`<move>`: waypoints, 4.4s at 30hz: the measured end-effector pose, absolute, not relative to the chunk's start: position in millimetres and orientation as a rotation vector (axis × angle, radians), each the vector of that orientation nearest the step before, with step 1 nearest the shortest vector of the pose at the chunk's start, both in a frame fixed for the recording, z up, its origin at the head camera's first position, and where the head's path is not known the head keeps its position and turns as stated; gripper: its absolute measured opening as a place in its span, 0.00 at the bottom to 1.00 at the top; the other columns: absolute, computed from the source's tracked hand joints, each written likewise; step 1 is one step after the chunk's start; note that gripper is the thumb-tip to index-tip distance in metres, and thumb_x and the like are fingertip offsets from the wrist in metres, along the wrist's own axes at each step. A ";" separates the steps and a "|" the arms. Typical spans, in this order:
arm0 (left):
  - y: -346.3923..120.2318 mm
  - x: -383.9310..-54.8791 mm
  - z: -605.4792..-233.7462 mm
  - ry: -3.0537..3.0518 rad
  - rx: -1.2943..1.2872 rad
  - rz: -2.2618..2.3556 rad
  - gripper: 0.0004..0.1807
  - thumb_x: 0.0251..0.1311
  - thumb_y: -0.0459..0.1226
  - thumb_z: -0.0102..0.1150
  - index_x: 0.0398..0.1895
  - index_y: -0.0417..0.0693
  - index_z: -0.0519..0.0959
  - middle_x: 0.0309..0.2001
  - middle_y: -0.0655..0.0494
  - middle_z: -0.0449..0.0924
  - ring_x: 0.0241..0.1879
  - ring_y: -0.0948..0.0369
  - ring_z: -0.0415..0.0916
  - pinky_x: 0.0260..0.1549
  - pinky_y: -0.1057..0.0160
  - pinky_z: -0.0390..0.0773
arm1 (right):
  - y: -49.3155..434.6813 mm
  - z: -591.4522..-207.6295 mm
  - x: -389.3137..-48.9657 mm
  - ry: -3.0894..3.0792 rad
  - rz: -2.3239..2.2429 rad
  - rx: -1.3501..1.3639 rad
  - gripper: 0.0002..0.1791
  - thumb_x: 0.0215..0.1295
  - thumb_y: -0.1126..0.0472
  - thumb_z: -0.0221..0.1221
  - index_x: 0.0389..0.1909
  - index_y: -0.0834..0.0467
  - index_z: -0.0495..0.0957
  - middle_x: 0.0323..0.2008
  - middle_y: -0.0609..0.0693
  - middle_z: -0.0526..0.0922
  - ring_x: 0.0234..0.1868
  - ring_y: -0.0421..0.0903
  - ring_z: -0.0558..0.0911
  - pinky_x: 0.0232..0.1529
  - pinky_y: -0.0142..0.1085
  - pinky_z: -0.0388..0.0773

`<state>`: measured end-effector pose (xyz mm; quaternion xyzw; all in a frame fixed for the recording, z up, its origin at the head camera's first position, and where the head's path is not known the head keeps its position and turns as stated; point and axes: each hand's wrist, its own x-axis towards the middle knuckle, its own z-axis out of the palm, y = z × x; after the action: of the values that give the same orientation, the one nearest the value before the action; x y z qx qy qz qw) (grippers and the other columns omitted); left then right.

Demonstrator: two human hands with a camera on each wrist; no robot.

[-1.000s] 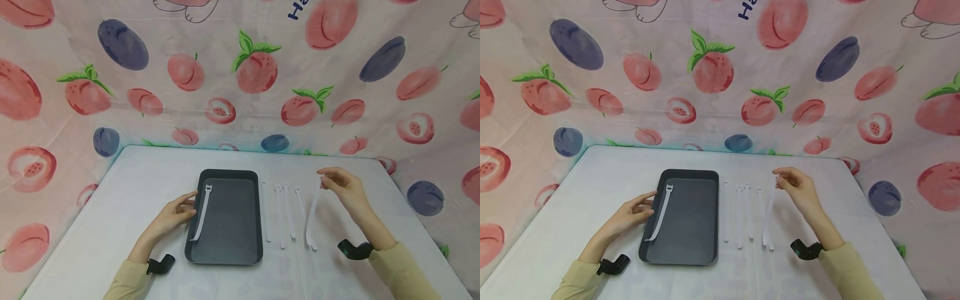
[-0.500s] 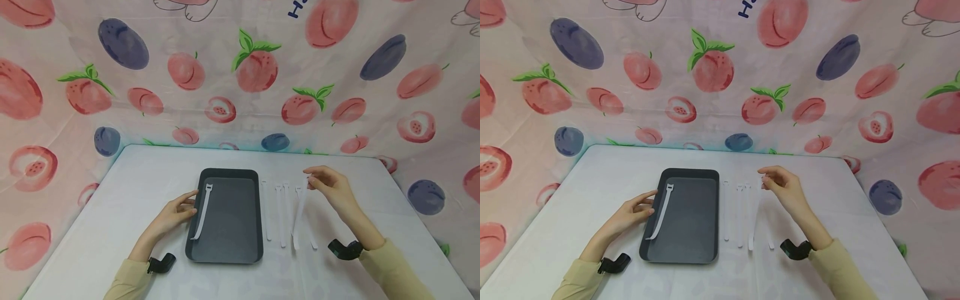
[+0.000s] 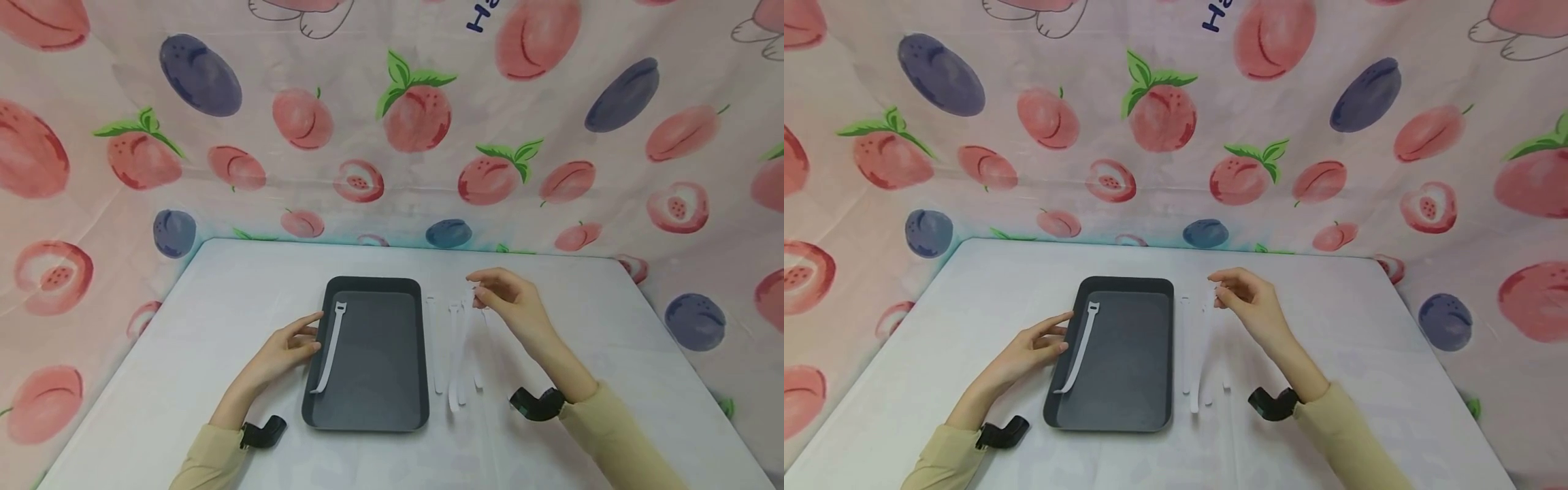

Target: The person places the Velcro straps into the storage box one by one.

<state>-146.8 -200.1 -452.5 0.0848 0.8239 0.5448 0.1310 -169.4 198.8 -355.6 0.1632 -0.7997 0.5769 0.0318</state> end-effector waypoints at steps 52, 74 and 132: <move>-200.9 -147.4 -453.6 2.366 0.250 1.606 0.33 0.65 0.39 0.58 0.73 0.52 0.60 0.61 0.36 0.69 0.56 0.48 0.76 0.49 0.57 0.80 | 73.8 -381.9 -203.7 -2.390 2.224 0.590 0.14 0.65 0.68 0.56 0.51 0.66 0.78 0.31 0.47 0.79 0.30 0.38 0.83 0.41 0.37 0.83; -201.3 -148.2 -453.3 2.372 0.246 1.597 0.33 0.64 0.39 0.58 0.73 0.53 0.60 0.61 0.36 0.69 0.57 0.48 0.76 0.51 0.55 0.78 | 43.8 -415.0 -215.8 -2.484 2.240 0.496 0.12 0.64 0.70 0.56 0.48 0.67 0.79 0.26 0.48 0.80 0.27 0.39 0.83 0.43 0.52 0.81; -201.9 -146.6 -450.2 2.387 0.212 1.567 0.33 0.65 0.40 0.57 0.73 0.56 0.60 0.62 0.37 0.69 0.58 0.47 0.75 0.52 0.51 0.78 | 15.1 -452.9 -242.7 -2.851 1.821 0.311 0.10 0.63 0.71 0.55 0.42 0.66 0.82 0.31 0.61 0.85 0.22 0.38 0.80 0.27 0.30 0.79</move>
<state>-146.6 -201.9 -450.2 0.0732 0.8256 0.5421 0.1386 -242.7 15.1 -452.9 0.0909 -0.8323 0.5317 -0.1276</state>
